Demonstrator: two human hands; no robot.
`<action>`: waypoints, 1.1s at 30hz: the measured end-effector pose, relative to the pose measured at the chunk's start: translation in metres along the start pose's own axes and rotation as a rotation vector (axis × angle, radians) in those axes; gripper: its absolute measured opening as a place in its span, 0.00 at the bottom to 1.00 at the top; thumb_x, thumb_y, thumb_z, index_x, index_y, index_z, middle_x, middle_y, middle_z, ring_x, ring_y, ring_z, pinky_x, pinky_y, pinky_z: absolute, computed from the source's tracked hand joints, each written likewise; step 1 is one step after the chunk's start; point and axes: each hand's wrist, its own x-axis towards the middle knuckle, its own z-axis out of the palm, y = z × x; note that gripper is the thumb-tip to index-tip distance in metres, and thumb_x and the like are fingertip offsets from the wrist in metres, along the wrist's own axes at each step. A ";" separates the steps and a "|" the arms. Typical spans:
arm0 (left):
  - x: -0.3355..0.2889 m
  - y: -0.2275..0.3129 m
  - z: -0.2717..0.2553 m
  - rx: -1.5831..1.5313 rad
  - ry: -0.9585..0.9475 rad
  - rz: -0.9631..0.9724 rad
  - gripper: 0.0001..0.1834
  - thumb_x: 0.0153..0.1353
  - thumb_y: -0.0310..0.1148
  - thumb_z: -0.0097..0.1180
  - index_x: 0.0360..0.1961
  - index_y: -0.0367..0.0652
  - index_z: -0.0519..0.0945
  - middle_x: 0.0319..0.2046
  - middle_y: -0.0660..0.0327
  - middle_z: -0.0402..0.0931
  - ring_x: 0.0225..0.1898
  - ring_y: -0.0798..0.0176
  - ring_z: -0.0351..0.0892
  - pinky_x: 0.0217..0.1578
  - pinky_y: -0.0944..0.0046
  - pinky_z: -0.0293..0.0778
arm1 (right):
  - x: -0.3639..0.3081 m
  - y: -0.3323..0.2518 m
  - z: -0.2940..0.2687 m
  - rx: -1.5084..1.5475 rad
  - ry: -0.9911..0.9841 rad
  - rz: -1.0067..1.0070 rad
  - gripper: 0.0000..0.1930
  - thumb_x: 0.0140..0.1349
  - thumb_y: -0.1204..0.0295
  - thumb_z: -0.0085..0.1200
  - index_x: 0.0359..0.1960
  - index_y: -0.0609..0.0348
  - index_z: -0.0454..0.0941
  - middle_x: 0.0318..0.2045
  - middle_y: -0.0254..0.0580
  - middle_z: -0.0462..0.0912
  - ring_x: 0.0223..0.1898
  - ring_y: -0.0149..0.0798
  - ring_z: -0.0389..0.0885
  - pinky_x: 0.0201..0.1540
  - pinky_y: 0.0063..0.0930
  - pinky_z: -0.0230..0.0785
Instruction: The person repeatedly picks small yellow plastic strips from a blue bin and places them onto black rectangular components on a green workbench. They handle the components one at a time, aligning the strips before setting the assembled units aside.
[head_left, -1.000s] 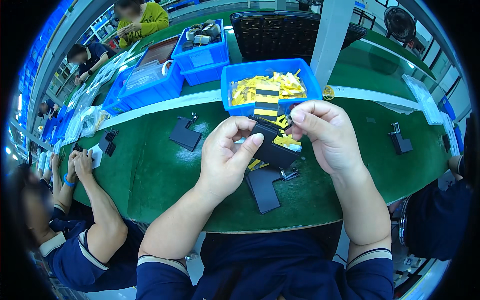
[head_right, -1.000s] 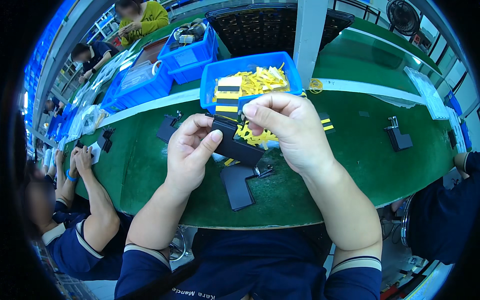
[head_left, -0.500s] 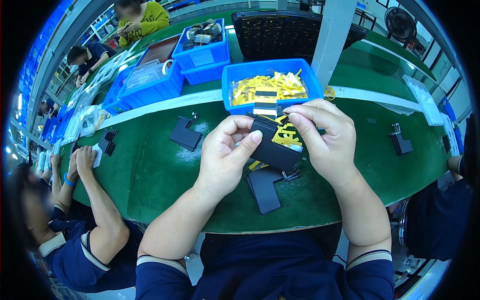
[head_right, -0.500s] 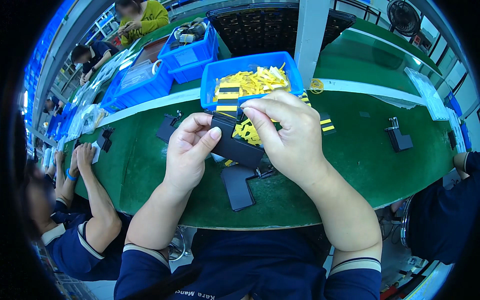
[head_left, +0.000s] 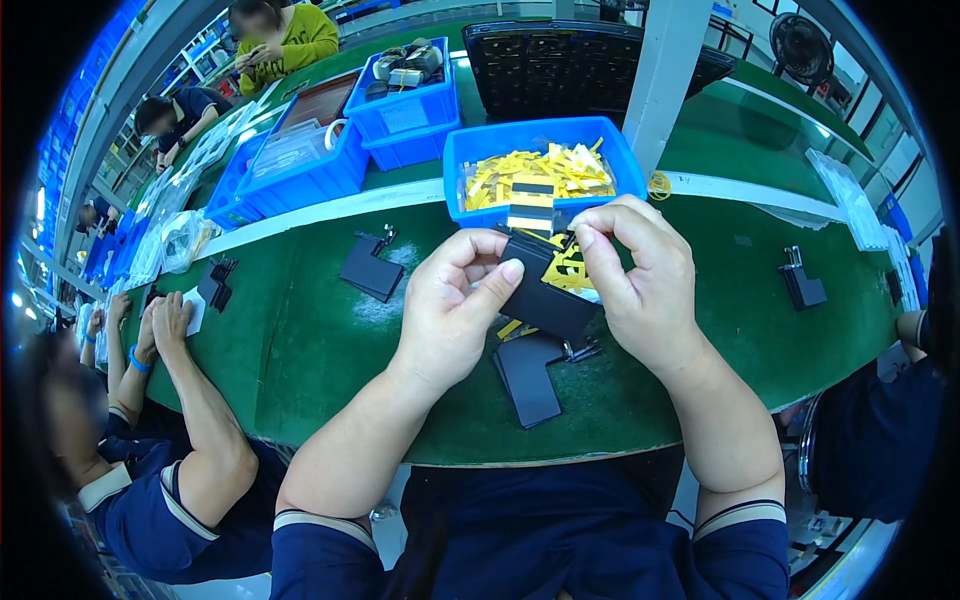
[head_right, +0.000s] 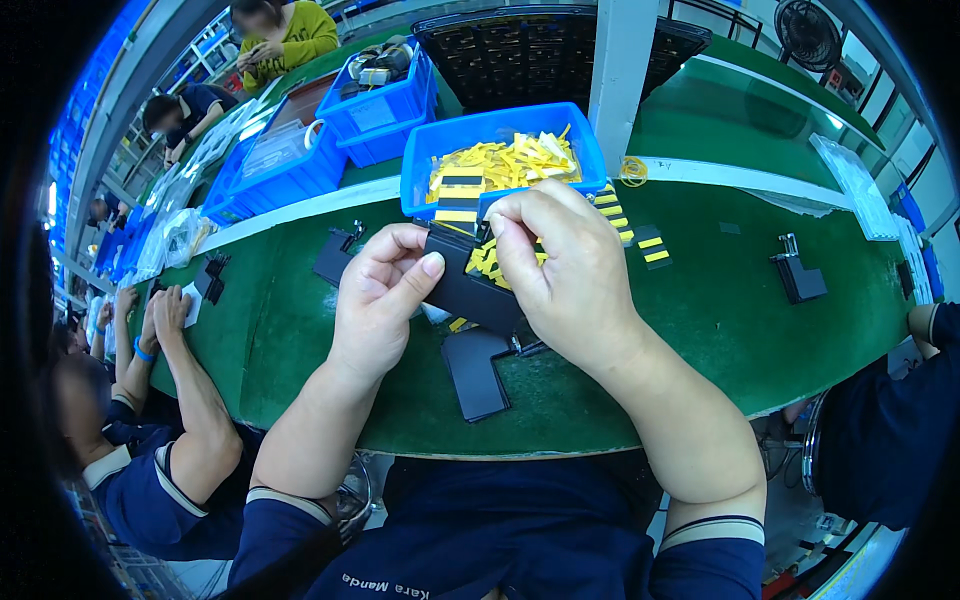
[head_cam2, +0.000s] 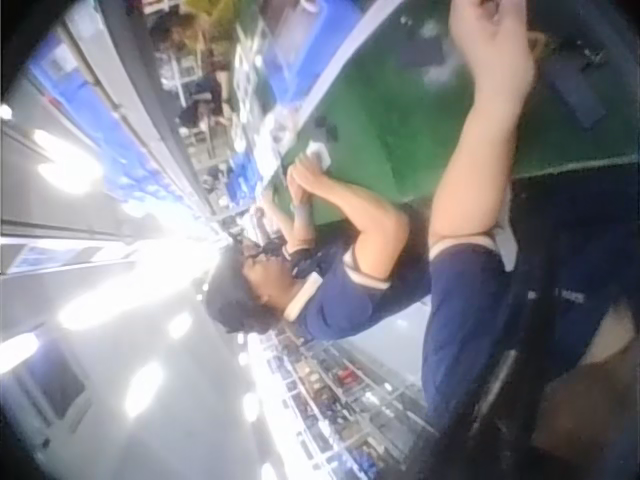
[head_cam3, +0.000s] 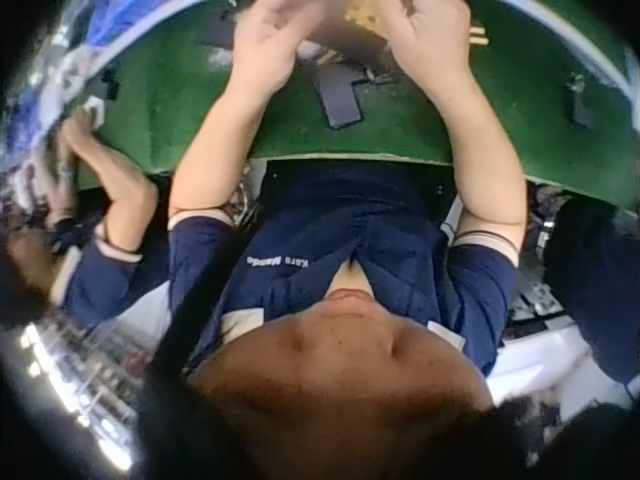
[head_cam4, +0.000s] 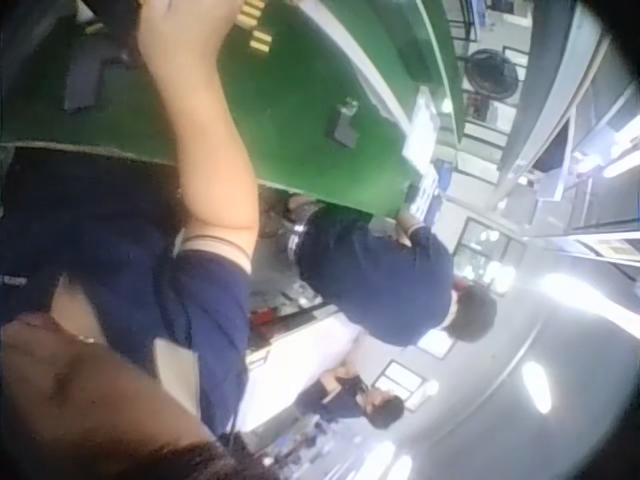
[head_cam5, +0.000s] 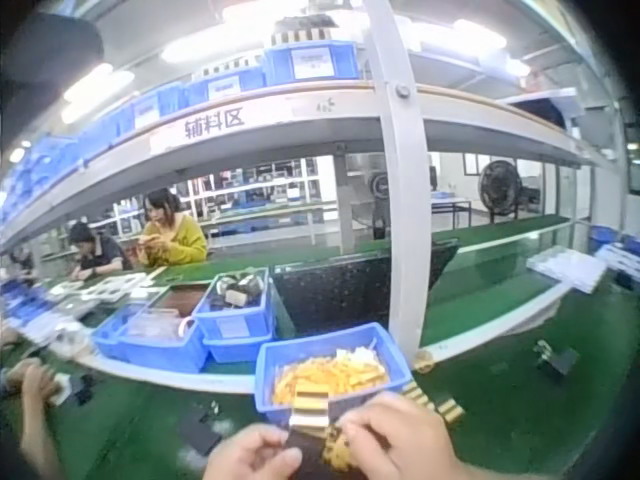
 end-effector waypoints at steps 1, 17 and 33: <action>0.002 -0.001 -0.003 0.006 0.016 0.013 0.07 0.61 0.24 0.52 0.41 0.35 0.72 0.36 0.62 0.77 0.37 0.73 0.75 0.41 0.72 0.72 | 0.000 0.000 0.001 0.031 -0.006 0.041 0.05 0.57 0.74 0.54 0.29 0.65 0.77 0.25 0.44 0.77 0.29 0.41 0.77 0.31 0.31 0.67; 0.037 0.005 -0.137 1.321 0.564 0.010 0.11 0.55 0.26 0.54 0.39 0.34 0.79 0.32 0.52 0.79 0.33 0.58 0.78 0.38 0.61 0.72 | 0.001 0.013 0.003 -0.009 -0.264 0.145 0.07 0.57 0.73 0.53 0.33 0.64 0.79 0.32 0.46 0.80 0.34 0.42 0.79 0.37 0.30 0.70; 0.008 0.012 -0.011 0.321 -0.163 0.022 0.21 0.57 0.20 0.55 0.51 0.39 0.66 0.30 0.63 0.74 0.31 0.74 0.74 0.33 0.74 0.70 | -0.002 0.007 0.009 0.886 -0.329 0.631 0.11 0.55 0.73 0.61 0.40 0.63 0.79 0.32 0.34 0.81 0.34 0.23 0.77 0.39 0.19 0.70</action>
